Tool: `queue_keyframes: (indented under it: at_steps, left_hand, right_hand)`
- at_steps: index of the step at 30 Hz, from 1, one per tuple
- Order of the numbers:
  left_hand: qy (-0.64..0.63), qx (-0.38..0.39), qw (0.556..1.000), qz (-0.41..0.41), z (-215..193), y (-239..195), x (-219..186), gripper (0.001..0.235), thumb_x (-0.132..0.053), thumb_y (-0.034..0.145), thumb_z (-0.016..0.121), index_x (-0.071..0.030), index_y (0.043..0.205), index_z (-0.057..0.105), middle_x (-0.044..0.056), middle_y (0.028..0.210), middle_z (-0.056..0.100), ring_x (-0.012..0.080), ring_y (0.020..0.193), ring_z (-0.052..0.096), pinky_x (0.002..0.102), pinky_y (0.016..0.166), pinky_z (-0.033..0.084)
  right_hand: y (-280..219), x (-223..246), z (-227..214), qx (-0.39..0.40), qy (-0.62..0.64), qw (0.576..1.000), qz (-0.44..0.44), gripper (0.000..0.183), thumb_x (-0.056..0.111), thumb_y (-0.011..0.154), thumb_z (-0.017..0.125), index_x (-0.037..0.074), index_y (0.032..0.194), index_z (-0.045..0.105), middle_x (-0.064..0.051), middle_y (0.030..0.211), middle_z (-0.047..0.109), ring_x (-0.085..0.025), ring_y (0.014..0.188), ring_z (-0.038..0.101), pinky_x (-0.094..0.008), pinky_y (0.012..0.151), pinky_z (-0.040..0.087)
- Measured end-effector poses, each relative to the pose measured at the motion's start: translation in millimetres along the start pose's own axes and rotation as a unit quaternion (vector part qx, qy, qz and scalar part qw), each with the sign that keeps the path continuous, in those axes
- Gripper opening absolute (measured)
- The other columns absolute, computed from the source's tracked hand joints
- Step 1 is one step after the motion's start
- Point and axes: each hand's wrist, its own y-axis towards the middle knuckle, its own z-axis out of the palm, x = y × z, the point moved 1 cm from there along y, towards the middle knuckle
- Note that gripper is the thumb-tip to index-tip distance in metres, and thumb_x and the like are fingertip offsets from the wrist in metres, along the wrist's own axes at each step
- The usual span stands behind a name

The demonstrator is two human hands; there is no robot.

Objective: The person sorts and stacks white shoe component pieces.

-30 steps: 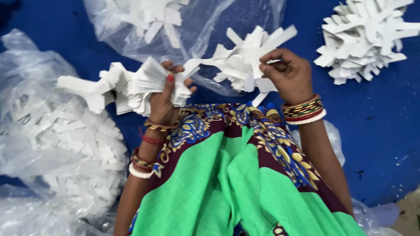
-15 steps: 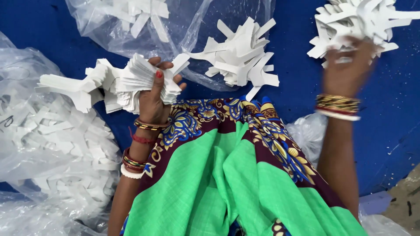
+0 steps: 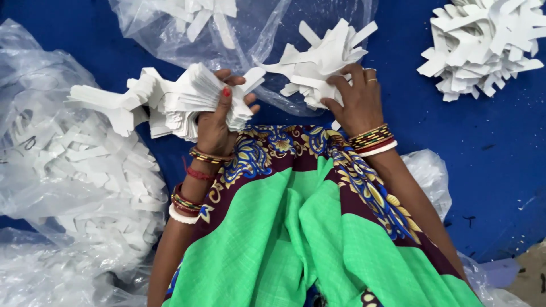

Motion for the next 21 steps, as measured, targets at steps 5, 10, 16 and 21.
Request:
queue_keyframes:
  at_steps: [5, 10, 16, 21]
  left_hand:
    - [-0.005, 0.009, 1.000, -0.021, 4.6, 0.4, 3.6, 0.046, -0.024, 0.108, 0.060, -0.011, 0.149, 0.043, 0.011, 0.134, 0.061, 0.0277, 0.111, 0.071, 0.045, 0.093, 0.064]
    - [-0.001, 0.022, 0.999, -0.032, 3.9, 1.2, 4.1, 0.046, -0.024, 0.108, 0.060, -0.010, 0.149, 0.043, 0.012, 0.135, 0.060, 0.0283, 0.113, 0.070, 0.045, 0.094, 0.063]
    - [0.011, 0.041, 0.999, -0.031, 16.0, 0.6, 5.1, 0.046, -0.025, 0.109, 0.059, -0.008, 0.149, 0.043, 0.014, 0.137, 0.059, 0.0301, 0.117, 0.070, 0.046, 0.097, 0.063]
    - [0.013, 0.076, 0.996, -0.047, 39.1, -0.6, 9.0, 0.046, -0.025, 0.106, 0.060, -0.007, 0.145, 0.042, 0.013, 0.139, 0.059, 0.0319, 0.119, 0.069, 0.043, 0.099, 0.060]
  right_hand:
    - [0.4, 8.8, 6.7, 0.010, 0.022, 0.999, -0.022, 0.047, 0.024, 0.082, 0.088, 0.006, 0.119, 0.067, -0.016, 0.120, 0.056, -0.040, 0.109, 0.053, -0.052, 0.090, 0.047]
    - [1.8, -9.6, 22.7, 0.022, 0.126, 0.991, 0.039, 0.043, 0.018, 0.086, 0.088, 0.005, 0.121, 0.067, -0.017, 0.120, 0.057, -0.034, 0.104, 0.062, -0.044, 0.085, 0.056]
    - [19.1, 9.7, -16.5, -0.006, 0.408, 0.884, 0.231, 0.038, 0.015, 0.090, 0.086, 0.009, 0.121, 0.066, -0.007, 0.114, 0.063, -0.014, 0.092, 0.068, -0.026, 0.072, 0.059]
    - [18.5, 85.5, -17.8, -0.061, 0.464, 0.866, 0.178, 0.037, 0.014, 0.093, 0.083, 0.009, 0.121, 0.060, -0.003, 0.116, 0.064, -0.009, 0.095, 0.066, -0.023, 0.073, 0.057]
